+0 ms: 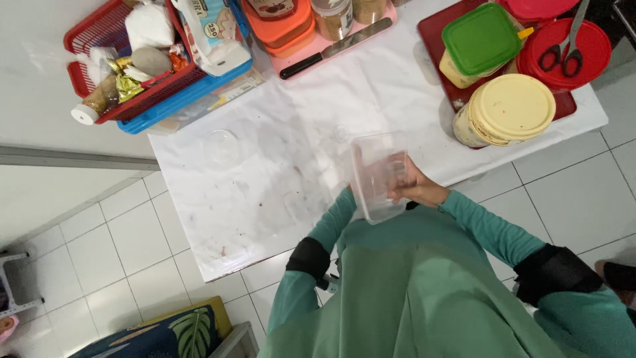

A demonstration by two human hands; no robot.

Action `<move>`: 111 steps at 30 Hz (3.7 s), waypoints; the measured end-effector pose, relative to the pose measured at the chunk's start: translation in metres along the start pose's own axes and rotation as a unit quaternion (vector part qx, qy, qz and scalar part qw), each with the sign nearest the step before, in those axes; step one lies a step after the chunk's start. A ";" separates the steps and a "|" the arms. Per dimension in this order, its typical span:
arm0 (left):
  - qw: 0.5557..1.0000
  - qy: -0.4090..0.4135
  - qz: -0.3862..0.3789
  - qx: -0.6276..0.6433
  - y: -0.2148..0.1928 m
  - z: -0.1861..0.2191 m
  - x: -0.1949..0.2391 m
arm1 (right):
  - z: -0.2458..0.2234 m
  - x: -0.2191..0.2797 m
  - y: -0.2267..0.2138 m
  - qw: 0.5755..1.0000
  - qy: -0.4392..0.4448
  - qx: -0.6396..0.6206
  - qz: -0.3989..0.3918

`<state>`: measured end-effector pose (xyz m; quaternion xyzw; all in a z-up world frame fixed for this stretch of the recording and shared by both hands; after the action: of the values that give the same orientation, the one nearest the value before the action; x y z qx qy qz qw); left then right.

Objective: The person transfers ingredients from a plastic container into a plastic bag placed inside another container.

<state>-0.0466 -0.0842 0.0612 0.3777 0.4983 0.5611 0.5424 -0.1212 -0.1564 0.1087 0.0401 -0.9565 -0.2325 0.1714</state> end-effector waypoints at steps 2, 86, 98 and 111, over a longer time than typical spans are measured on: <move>1.000 -0.010 -0.005 -0.004 -0.035 -0.013 0.001 | 0.010 -0.005 -0.006 1.000 0.002 -0.006 0.001; 0.951 0.109 0.288 0.022 -0.125 -0.026 0.028 | -0.117 -0.018 0.018 0.874 -0.202 0.443 0.004; 0.882 0.119 0.455 0.028 -0.163 -0.032 0.078 | -0.110 0.034 -0.026 0.831 -0.222 0.508 0.049; 0.903 0.230 0.361 0.025 -0.156 0.033 0.070 | 0.057 0.070 -0.179 0.897 -0.107 0.148 0.402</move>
<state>0.0124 -0.0232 -0.0910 0.4060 0.4526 0.7770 0.1630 -0.2071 -0.3020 0.0006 -0.3480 -0.9271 -0.0028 0.1391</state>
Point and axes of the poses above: each hand's wrist, its own x-axis away from the middle knuckle, its own y-axis out of the palm, z = x × y, the point moved 7 cm from there along -x, towards the middle knuckle
